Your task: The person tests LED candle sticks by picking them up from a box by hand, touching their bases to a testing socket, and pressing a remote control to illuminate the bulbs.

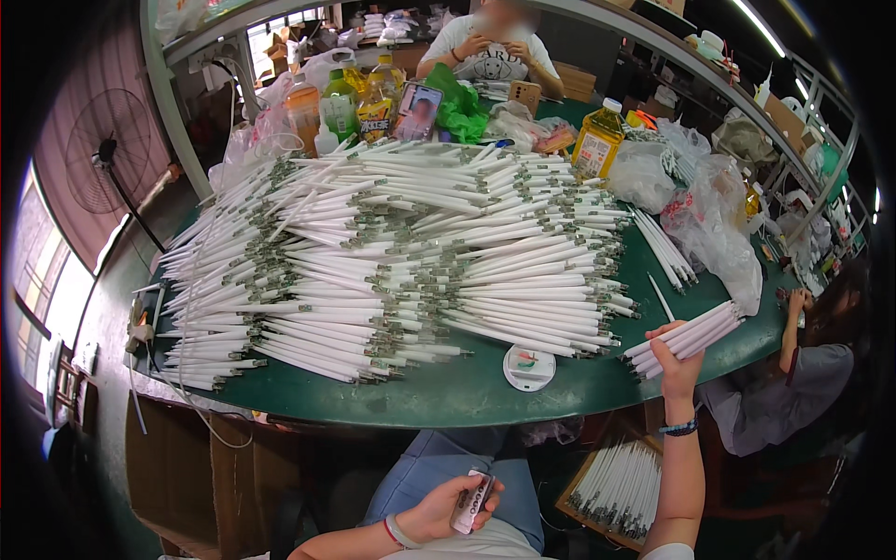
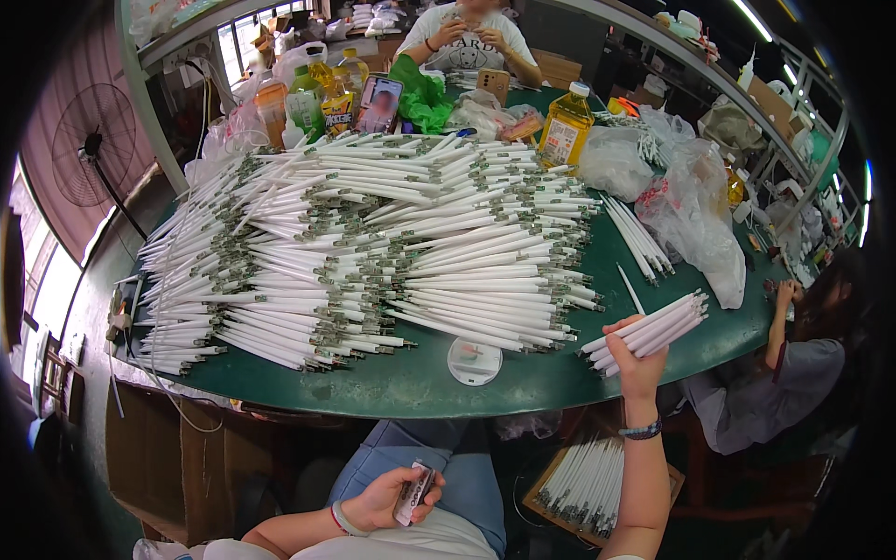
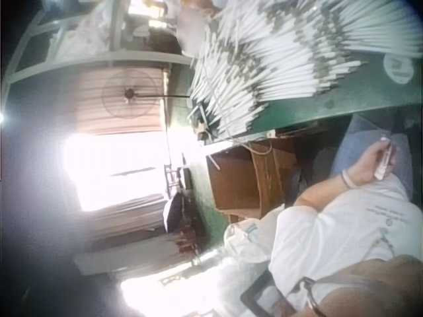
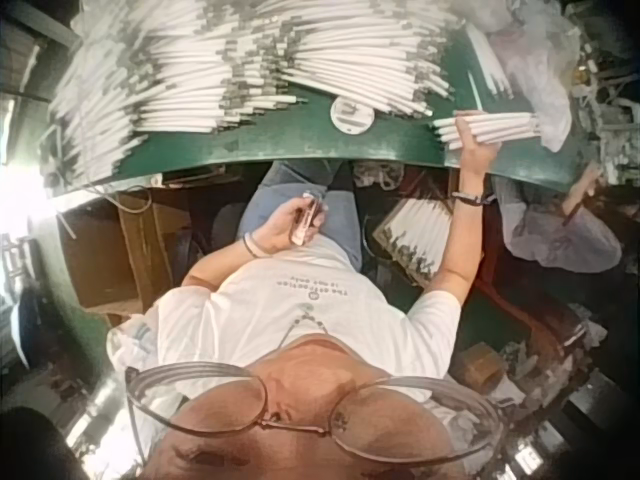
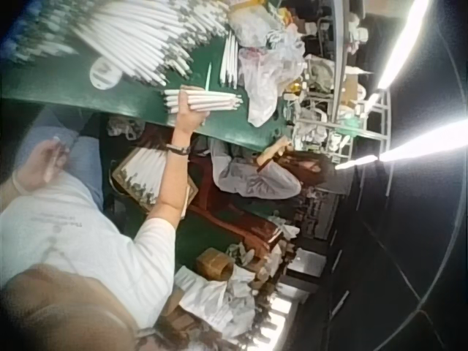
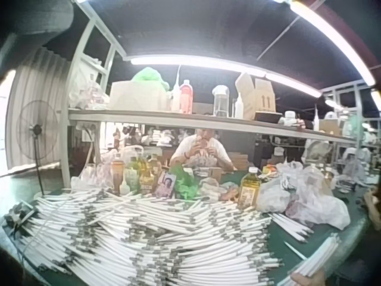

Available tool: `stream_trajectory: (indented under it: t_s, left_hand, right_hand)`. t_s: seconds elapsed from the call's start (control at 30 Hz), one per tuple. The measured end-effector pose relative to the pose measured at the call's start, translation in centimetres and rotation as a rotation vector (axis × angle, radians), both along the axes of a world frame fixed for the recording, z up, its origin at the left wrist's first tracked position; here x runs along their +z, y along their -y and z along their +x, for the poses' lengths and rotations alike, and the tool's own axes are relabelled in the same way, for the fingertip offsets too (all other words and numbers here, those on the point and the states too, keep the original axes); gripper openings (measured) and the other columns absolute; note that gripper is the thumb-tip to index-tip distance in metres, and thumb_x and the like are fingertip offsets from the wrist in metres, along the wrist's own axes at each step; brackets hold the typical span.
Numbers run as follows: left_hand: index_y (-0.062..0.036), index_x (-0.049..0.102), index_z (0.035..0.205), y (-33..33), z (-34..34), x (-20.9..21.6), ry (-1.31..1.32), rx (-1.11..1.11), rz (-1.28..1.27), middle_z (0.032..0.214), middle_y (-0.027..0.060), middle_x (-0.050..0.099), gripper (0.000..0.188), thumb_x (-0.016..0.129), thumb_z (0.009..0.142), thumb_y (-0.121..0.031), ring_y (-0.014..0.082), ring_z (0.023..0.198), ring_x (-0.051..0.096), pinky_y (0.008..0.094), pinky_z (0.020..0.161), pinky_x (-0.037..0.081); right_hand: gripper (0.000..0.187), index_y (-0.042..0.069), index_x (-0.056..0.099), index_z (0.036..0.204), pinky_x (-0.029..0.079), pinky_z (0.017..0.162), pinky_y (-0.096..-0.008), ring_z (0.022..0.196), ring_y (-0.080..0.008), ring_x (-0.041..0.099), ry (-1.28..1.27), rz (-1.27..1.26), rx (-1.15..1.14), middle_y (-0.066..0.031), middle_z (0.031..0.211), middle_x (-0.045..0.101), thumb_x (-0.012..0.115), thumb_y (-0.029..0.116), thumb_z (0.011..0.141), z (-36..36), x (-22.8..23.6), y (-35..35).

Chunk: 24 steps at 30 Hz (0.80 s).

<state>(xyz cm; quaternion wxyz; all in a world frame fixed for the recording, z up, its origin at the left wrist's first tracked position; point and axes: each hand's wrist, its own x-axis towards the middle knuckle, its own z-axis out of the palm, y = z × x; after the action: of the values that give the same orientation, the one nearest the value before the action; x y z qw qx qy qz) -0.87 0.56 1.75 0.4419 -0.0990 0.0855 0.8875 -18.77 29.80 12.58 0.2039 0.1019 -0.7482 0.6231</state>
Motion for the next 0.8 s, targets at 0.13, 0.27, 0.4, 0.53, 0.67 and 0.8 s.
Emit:
stream_trajectory:
  t_s: [0.13,0.27,0.4,0.53,0.67,0.8]
  left_hand:
    - [0.0003,0.045,0.102,0.0,0.2,0.1,-0.003,0.014,0.001,0.075,0.0091,0.048,0.036,0.037,0.085,-0.031,0.0193,0.054,0.047,0.0272,0.049,0.040]
    - [0.0003,0.045,0.101,0.0,0.5,0.3,0.009,0.009,0.001,0.075,0.0090,0.048,0.036,0.037,0.085,-0.031,0.0194,0.053,0.047,0.0272,0.049,0.040]
    - [-0.0002,0.046,0.101,-0.5,0.4,0.6,0.022,-0.005,0.028,0.074,0.0091,0.049,0.034,0.036,0.086,-0.029,0.0194,0.053,0.048,0.0270,0.048,0.041]
    - [-0.0015,0.048,0.100,-0.5,0.2,0.5,-0.002,0.010,0.038,0.074,0.0091,0.050,0.034,0.038,0.085,-0.031,0.0196,0.054,0.051,0.0269,0.048,0.042]
    - [-0.0012,0.047,0.098,0.4,0.7,0.3,0.052,0.072,0.030,0.073,0.0107,0.050,0.034,0.044,0.081,-0.031,0.0206,0.054,0.049,0.0305,0.048,0.041]
    - [-0.0010,0.046,0.099,-0.7,0.2,0.4,0.042,0.023,0.035,0.074,0.0108,0.051,0.035,0.043,0.082,-0.032,0.0209,0.054,0.050,0.0305,0.049,0.042]
  right_hand:
    - [0.021,0.000,0.049,0.086,0.046,0.071,-0.0292,0.075,-0.0184,0.058,-0.022,-0.092,0.043,-0.0101,0.078,0.056,0.059,-0.003,0.068,-0.3,0.0,-1.1]
    - [0.016,-0.001,0.052,0.084,0.046,0.070,-0.0291,0.075,-0.0190,0.059,0.033,-0.114,0.005,-0.0103,0.078,0.057,0.059,0.000,0.069,0.1,-0.3,-1.5]
    - [0.016,0.000,0.052,0.085,0.046,0.071,-0.0292,0.076,-0.0181,0.058,0.022,0.007,-0.012,-0.0097,0.078,0.057,0.059,0.000,0.071,1.0,-0.7,-1.4]
    - [0.012,-0.001,0.059,0.077,0.044,0.060,-0.0250,0.066,-0.0112,0.055,-0.172,0.206,-0.190,-0.0053,0.072,0.059,0.066,0.003,0.069,0.7,-0.4,-0.8]
    - [0.011,-0.002,0.059,0.077,0.045,0.058,-0.0229,0.064,-0.0111,0.057,-0.085,0.027,-0.104,-0.0062,0.070,0.060,0.064,0.001,0.069,1.8,2.0,1.6]
    - [0.015,-0.003,0.054,0.086,0.047,0.064,-0.0262,0.073,-0.0167,0.059,0.000,0.054,0.045,-0.0088,0.077,0.059,0.060,-0.001,0.073,2.9,2.1,3.3]
